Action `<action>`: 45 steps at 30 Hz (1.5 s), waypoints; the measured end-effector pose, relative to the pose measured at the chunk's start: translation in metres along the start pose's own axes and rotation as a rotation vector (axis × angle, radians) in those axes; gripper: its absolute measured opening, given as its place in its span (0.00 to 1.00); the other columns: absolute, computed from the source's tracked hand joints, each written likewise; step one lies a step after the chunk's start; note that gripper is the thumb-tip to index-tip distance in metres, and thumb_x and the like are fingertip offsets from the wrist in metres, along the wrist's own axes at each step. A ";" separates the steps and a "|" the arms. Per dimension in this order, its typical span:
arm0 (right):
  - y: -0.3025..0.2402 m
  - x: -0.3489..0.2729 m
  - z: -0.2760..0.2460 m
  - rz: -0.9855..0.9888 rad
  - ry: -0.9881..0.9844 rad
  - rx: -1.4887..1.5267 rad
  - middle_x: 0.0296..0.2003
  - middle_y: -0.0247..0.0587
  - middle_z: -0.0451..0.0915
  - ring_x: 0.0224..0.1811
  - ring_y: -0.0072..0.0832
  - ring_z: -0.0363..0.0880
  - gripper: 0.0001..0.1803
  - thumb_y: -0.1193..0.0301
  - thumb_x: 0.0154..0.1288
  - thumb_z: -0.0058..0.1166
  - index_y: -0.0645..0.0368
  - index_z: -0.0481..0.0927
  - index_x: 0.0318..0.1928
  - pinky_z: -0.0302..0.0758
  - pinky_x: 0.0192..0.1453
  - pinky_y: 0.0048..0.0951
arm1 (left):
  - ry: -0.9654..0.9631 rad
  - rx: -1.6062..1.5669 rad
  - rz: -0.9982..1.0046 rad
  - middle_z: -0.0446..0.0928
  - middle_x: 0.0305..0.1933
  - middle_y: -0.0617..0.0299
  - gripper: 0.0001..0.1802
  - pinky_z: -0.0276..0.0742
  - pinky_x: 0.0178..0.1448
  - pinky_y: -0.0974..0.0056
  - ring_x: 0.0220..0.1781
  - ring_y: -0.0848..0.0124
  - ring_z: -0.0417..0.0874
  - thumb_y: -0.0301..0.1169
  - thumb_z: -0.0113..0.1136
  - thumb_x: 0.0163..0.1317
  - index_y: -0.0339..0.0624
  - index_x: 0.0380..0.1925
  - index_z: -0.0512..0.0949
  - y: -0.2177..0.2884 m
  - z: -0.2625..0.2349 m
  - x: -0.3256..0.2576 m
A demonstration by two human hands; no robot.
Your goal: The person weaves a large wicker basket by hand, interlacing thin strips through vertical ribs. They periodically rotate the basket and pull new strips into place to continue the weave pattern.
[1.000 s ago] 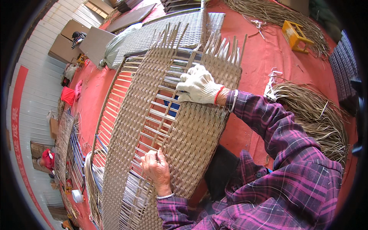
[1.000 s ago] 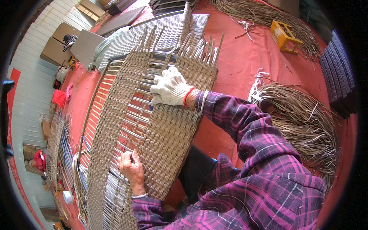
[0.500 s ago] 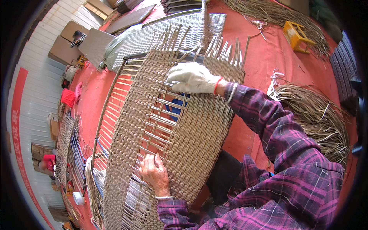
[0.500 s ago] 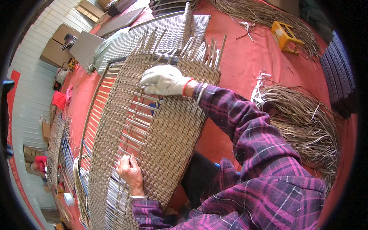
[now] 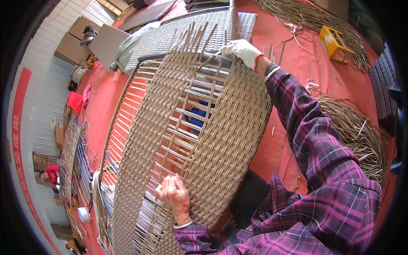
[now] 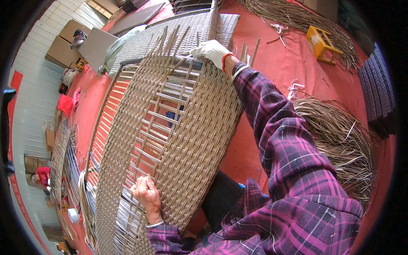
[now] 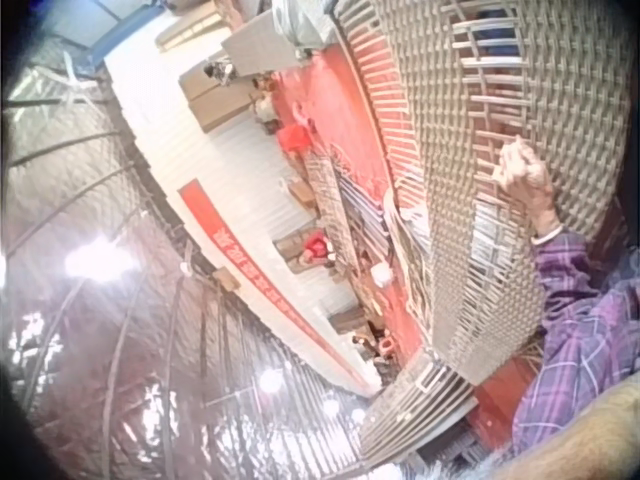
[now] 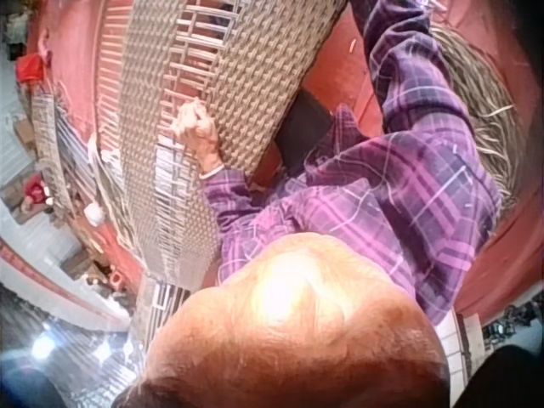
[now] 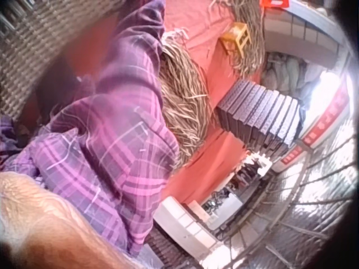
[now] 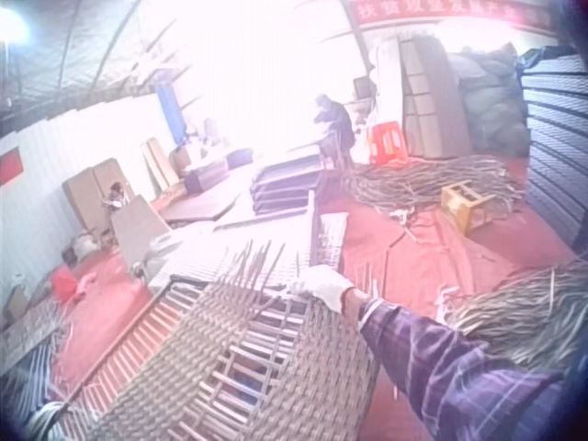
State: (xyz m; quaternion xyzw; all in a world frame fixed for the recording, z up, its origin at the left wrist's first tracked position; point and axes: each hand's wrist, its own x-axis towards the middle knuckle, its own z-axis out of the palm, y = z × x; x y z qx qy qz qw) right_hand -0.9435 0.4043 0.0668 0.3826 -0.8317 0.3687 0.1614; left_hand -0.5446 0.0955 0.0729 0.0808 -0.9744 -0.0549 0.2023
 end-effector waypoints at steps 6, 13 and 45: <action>0.002 0.007 0.012 0.472 0.177 0.750 0.27 0.37 0.80 0.29 0.25 0.77 0.06 0.74 0.62 0.57 0.64 0.83 0.34 0.72 0.35 0.29 | 0.013 -0.011 0.010 0.81 0.38 0.56 0.07 0.65 0.47 0.56 0.41 0.61 0.80 0.29 0.57 0.66 0.40 0.30 0.79 0.000 0.001 0.000; -0.003 0.010 0.014 0.604 0.337 0.605 0.21 0.33 0.77 0.27 0.22 0.75 0.10 0.69 0.58 0.64 0.63 0.80 0.28 0.72 0.33 0.27 | 0.000 -0.003 0.025 0.82 0.39 0.53 0.06 0.65 0.49 0.56 0.43 0.60 0.81 0.29 0.57 0.66 0.39 0.31 0.79 0.002 -0.001 -0.001; 0.067 0.051 0.046 -0.052 0.070 0.425 0.38 0.48 0.84 0.40 0.39 0.85 0.15 0.74 0.63 0.49 0.53 0.80 0.50 0.79 0.43 0.36 | 0.019 -0.028 0.021 0.81 0.42 0.55 0.07 0.64 0.49 0.56 0.42 0.59 0.79 0.31 0.58 0.66 0.40 0.32 0.79 0.000 -0.001 -0.004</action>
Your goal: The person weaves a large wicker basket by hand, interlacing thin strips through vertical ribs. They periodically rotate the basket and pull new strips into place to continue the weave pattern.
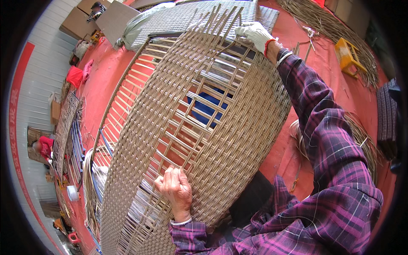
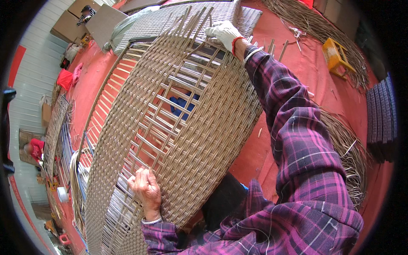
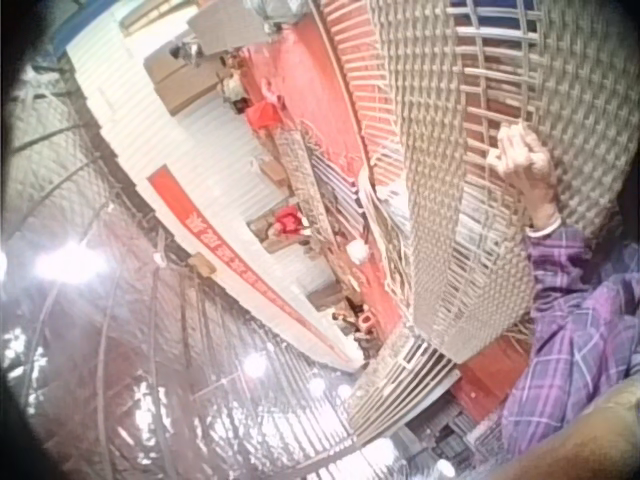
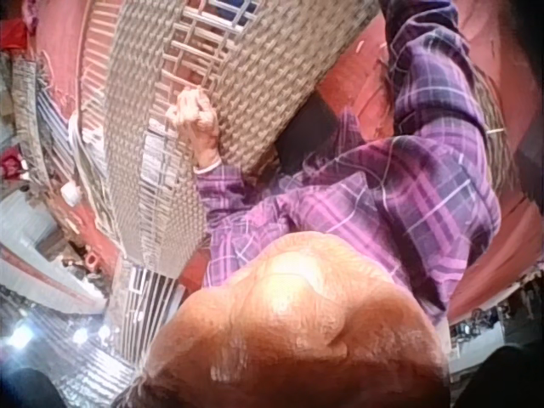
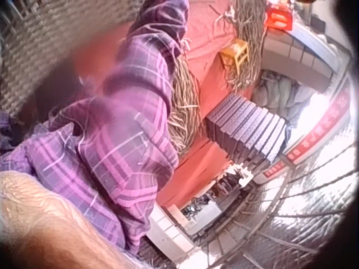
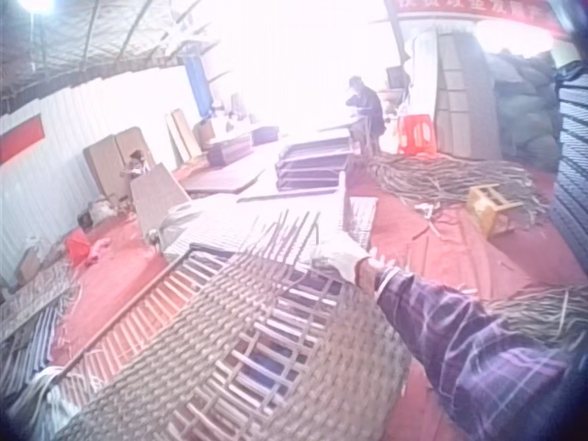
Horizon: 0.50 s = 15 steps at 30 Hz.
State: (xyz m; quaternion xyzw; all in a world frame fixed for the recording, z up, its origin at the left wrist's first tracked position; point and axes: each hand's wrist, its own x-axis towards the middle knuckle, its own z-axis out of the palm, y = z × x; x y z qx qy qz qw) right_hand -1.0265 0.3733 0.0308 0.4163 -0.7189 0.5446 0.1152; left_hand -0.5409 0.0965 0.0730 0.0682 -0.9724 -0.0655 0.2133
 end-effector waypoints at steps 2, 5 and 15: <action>-0.006 0.002 0.001 0.057 -0.074 -0.798 0.35 0.47 0.84 0.41 0.38 0.84 0.13 0.74 0.63 0.50 0.52 0.80 0.47 0.79 0.42 0.36 | -0.007 -0.011 -0.007 0.81 0.43 0.55 0.07 0.64 0.48 0.56 0.41 0.59 0.79 0.31 0.58 0.66 0.40 0.31 0.79 0.000 -0.001 0.000; -0.028 0.002 0.004 0.077 -0.144 -1.145 0.32 0.46 0.83 0.42 0.39 0.84 0.11 0.73 0.62 0.50 0.52 0.82 0.44 0.78 0.43 0.37 | -0.007 -0.013 -0.009 0.81 0.43 0.55 0.07 0.64 0.47 0.56 0.40 0.59 0.79 0.30 0.58 0.66 0.40 0.31 0.79 0.002 -0.002 0.000; -0.031 0.001 0.008 0.078 0.057 -1.096 0.39 0.48 0.82 0.46 0.42 0.81 0.10 0.68 0.64 0.47 0.55 0.82 0.39 0.75 0.51 0.40 | -0.024 -0.014 -0.024 0.81 0.40 0.55 0.07 0.64 0.46 0.56 0.42 0.60 0.80 0.31 0.58 0.66 0.40 0.31 0.78 0.006 -0.005 0.002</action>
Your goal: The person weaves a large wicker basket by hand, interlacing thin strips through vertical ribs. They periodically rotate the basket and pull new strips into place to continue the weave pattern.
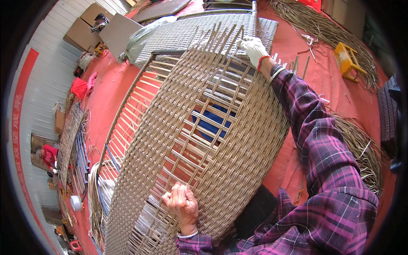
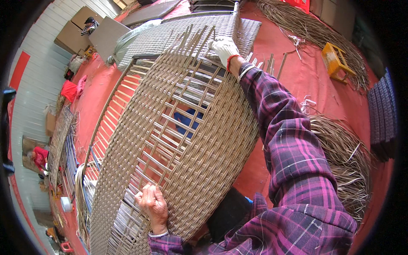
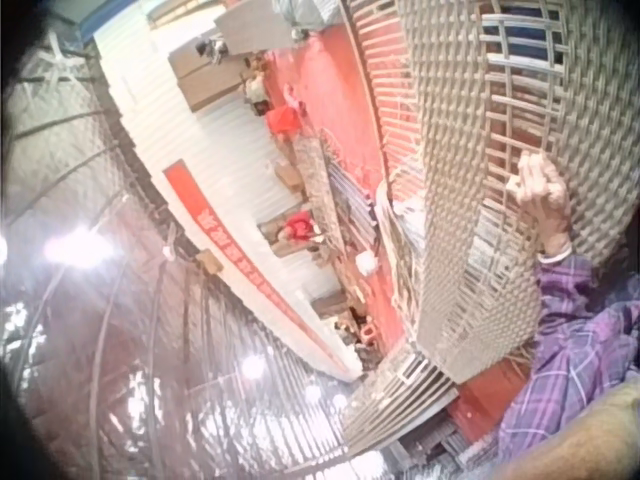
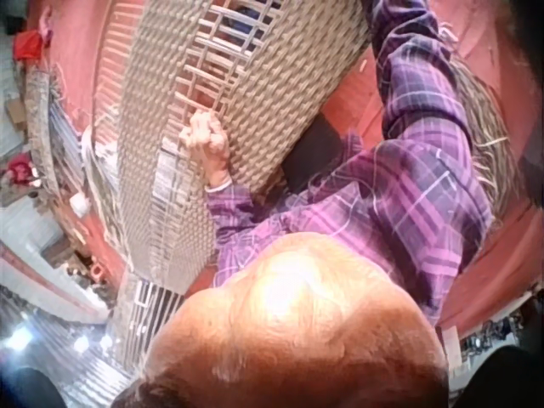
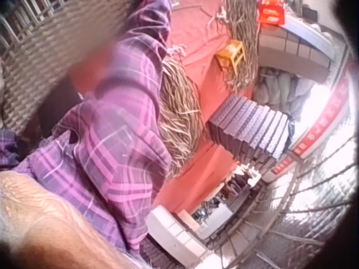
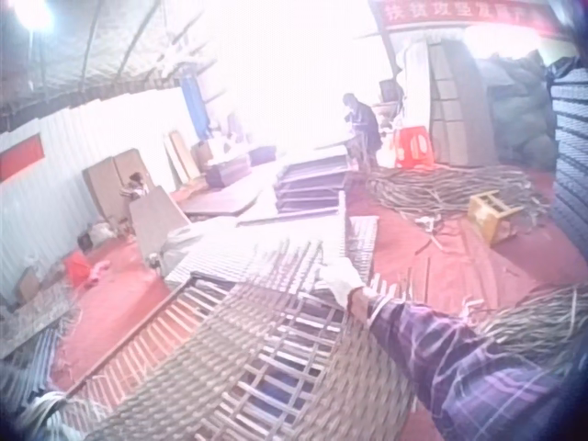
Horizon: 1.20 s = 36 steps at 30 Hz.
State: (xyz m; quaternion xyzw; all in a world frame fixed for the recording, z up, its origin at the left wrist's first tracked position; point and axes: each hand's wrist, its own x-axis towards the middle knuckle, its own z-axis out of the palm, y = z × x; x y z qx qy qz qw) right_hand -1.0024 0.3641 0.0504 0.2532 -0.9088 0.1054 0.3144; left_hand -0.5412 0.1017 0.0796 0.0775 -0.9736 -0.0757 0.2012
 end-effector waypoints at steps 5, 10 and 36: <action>0.004 0.000 0.007 0.145 -0.010 0.045 0.36 0.45 0.82 0.42 0.40 0.82 0.10 0.69 0.65 0.48 0.54 0.82 0.39 0.76 0.48 0.39 | 0.027 -0.027 0.004 0.81 0.40 0.54 0.07 0.64 0.48 0.56 0.41 0.58 0.78 0.30 0.56 0.67 0.39 0.31 0.79 0.000 0.000 0.000; 0.014 0.002 0.012 0.137 -0.049 0.214 0.37 0.49 0.82 0.43 0.42 0.81 0.13 0.65 0.69 0.46 0.57 0.82 0.44 0.76 0.48 0.39 | 0.047 -0.015 0.022 0.81 0.42 0.55 0.07 0.65 0.48 0.57 0.42 0.59 0.79 0.31 0.58 0.67 0.40 0.33 0.79 -0.001 0.001 -0.001; -0.135 -0.048 -0.071 -0.375 -0.020 0.141 0.27 0.34 0.77 0.30 0.36 0.78 0.06 0.62 0.51 0.56 0.42 0.80 0.21 0.69 0.30 0.43 | 0.102 0.102 -0.042 0.79 0.29 0.63 0.14 0.64 0.42 0.59 0.30 0.62 0.76 0.37 0.56 0.68 0.45 0.24 0.79 -0.019 0.008 0.026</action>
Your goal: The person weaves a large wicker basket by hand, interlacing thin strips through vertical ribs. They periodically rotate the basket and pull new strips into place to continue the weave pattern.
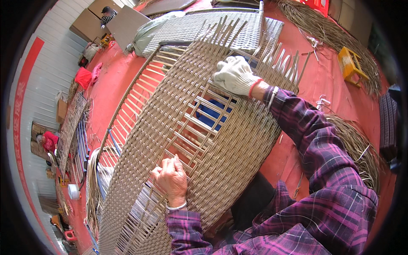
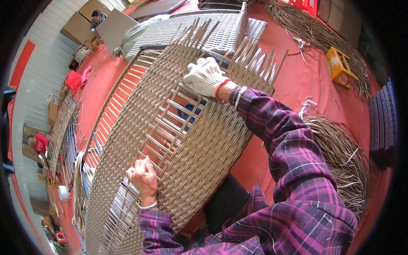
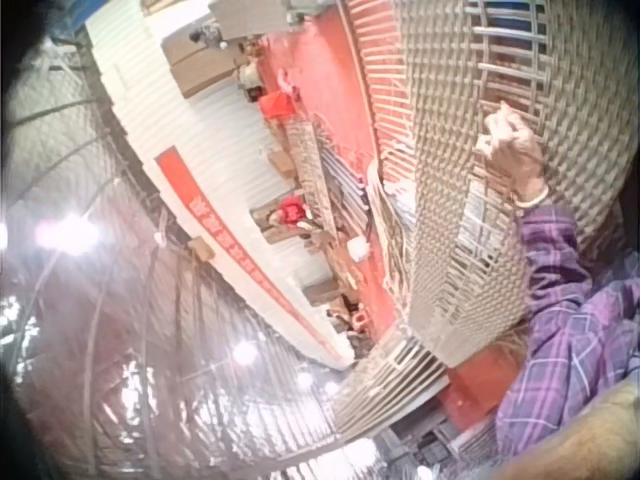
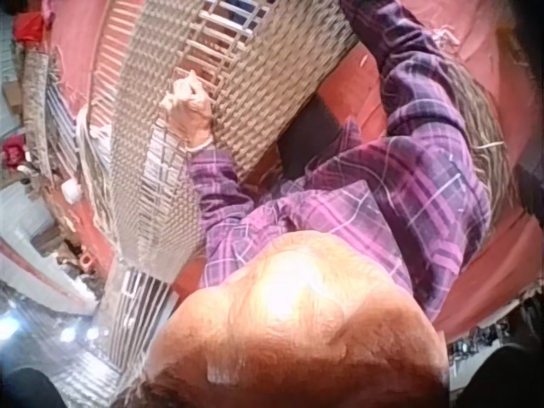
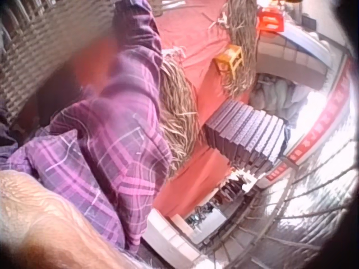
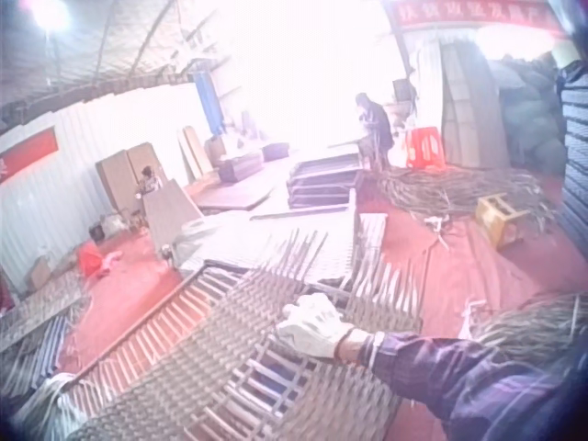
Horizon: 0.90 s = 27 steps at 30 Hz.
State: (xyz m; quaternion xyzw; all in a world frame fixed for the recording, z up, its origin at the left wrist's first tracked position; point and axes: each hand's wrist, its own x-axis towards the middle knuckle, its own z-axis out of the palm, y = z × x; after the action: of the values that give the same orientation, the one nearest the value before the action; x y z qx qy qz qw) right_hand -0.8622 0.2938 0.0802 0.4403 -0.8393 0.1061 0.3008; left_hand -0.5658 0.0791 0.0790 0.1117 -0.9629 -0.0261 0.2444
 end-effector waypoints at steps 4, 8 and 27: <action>0.002 0.002 0.006 0.060 -0.088 0.082 0.30 0.34 0.78 0.34 0.37 0.79 0.06 0.61 0.56 0.55 0.41 0.83 0.26 0.71 0.41 0.43 | -0.055 -0.030 0.053 0.77 0.28 0.63 0.14 0.64 0.41 0.59 0.30 0.62 0.75 0.36 0.56 0.68 0.45 0.23 0.78 0.005 -0.002 -0.012; 0.013 -0.015 -0.009 -0.091 0.051 0.121 0.37 0.30 0.81 0.42 0.34 0.80 0.10 0.55 0.66 0.52 0.37 0.86 0.40 0.71 0.53 0.41 | 0.027 -0.153 0.077 0.79 0.30 0.63 0.11 0.65 0.41 0.59 0.30 0.63 0.75 0.33 0.62 0.64 0.44 0.23 0.78 0.002 -0.002 -0.015; -0.062 -0.015 -0.052 -0.267 0.017 0.366 0.37 0.32 0.80 0.43 0.35 0.78 0.11 0.65 0.54 0.62 0.49 0.84 0.39 0.74 0.46 0.37 | -0.083 -0.129 0.097 0.78 0.55 0.56 0.18 0.66 0.55 0.56 0.46 0.61 0.79 0.34 0.63 0.60 0.40 0.49 0.79 0.010 -0.014 -0.046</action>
State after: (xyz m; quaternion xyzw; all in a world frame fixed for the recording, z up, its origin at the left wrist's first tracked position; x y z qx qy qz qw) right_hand -0.7841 0.2903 0.1074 0.5938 -0.7377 0.2196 0.2344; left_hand -0.5220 0.0998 0.0709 0.0477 -0.9727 -0.0806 0.2122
